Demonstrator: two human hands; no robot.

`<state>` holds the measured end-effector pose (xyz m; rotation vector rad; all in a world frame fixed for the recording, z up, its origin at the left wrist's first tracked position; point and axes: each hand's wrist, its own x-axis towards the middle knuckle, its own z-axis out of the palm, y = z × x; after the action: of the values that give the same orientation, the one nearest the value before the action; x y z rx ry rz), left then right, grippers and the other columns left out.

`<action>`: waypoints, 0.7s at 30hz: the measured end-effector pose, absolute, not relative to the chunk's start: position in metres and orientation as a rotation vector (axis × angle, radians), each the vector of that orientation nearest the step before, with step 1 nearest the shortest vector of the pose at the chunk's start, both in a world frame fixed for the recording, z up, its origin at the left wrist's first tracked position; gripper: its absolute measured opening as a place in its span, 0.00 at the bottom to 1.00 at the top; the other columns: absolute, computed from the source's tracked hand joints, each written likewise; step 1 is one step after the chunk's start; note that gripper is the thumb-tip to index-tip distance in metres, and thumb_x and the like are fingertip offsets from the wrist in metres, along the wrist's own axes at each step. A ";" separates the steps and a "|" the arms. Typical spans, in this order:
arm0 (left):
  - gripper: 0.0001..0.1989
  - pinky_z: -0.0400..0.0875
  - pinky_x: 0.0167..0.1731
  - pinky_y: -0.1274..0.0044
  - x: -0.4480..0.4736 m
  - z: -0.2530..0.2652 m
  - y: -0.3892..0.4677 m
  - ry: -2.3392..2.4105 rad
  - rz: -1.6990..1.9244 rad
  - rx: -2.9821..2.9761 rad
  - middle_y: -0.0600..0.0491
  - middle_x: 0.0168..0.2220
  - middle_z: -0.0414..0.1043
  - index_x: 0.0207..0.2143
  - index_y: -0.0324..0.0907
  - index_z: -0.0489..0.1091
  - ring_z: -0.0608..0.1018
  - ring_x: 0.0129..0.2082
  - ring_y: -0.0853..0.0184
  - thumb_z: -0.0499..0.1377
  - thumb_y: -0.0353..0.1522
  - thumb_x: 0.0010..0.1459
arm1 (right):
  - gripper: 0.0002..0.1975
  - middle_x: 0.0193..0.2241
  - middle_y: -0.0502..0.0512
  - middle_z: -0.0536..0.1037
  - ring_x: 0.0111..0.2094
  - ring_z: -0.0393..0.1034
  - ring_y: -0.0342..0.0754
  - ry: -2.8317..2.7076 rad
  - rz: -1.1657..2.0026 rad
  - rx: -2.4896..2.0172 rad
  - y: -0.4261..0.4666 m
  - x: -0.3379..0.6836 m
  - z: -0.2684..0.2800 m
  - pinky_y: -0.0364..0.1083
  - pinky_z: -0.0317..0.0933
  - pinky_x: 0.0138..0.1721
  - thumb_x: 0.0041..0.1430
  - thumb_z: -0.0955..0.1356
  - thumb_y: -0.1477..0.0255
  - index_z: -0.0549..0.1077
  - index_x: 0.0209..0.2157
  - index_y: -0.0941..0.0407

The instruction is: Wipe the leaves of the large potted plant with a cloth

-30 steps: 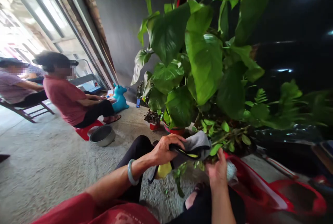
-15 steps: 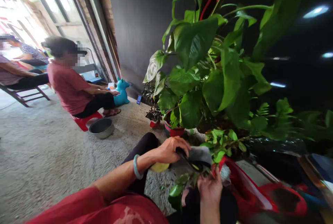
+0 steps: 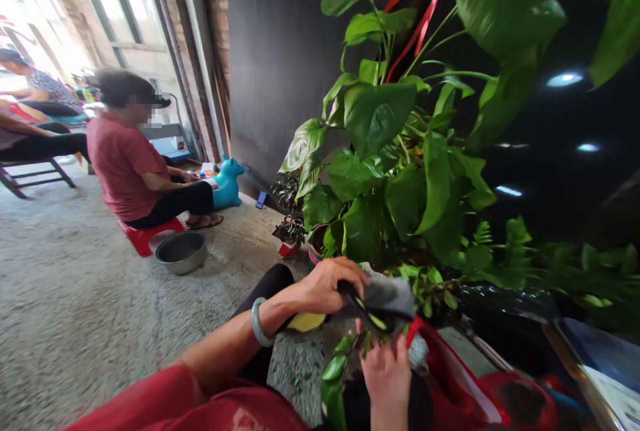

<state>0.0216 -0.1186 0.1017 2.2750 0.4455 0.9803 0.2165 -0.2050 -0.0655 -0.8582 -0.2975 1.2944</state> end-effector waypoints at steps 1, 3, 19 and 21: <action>0.11 0.71 0.49 0.74 0.024 0.118 -0.117 0.442 1.124 2.265 0.49 0.43 0.79 0.32 0.40 0.77 0.79 0.45 0.63 0.59 0.22 0.46 | 0.21 0.36 0.55 0.82 0.43 0.77 0.59 -0.263 1.322 -0.874 -0.203 0.213 -0.059 0.65 0.68 0.48 0.52 0.70 0.45 0.80 0.36 0.47; 0.13 0.69 0.54 0.70 0.037 0.141 -0.111 0.456 1.317 2.275 0.47 0.49 0.77 0.35 0.41 0.78 0.78 0.49 0.62 0.59 0.22 0.48 | 0.23 0.40 0.54 0.82 0.45 0.77 0.59 -0.200 1.360 -0.884 -0.198 0.207 -0.043 0.65 0.68 0.49 0.50 0.69 0.43 0.80 0.36 0.46; 0.16 0.71 0.47 0.73 0.007 0.048 -0.110 0.754 0.952 2.020 0.50 0.41 0.76 0.33 0.40 0.75 0.77 0.43 0.62 0.59 0.22 0.39 | 0.34 0.48 0.56 0.81 0.54 0.72 0.59 -0.340 0.895 -1.539 -0.256 0.189 -0.029 0.50 0.71 0.44 0.29 0.79 0.52 0.80 0.42 0.51; 0.15 0.70 0.45 0.73 0.012 0.060 -0.116 0.863 1.056 1.927 0.51 0.39 0.72 0.34 0.40 0.73 0.75 0.41 0.64 0.59 0.22 0.40 | 0.36 0.52 0.56 0.79 0.57 0.70 0.61 -0.499 0.870 -1.520 -0.253 0.170 -0.002 0.51 0.70 0.50 0.31 0.80 0.55 0.80 0.47 0.49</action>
<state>0.0119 -0.1160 0.0605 1.9269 0.8628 1.0562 0.1701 -0.2526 -0.0021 -1.5202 -0.4990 0.8696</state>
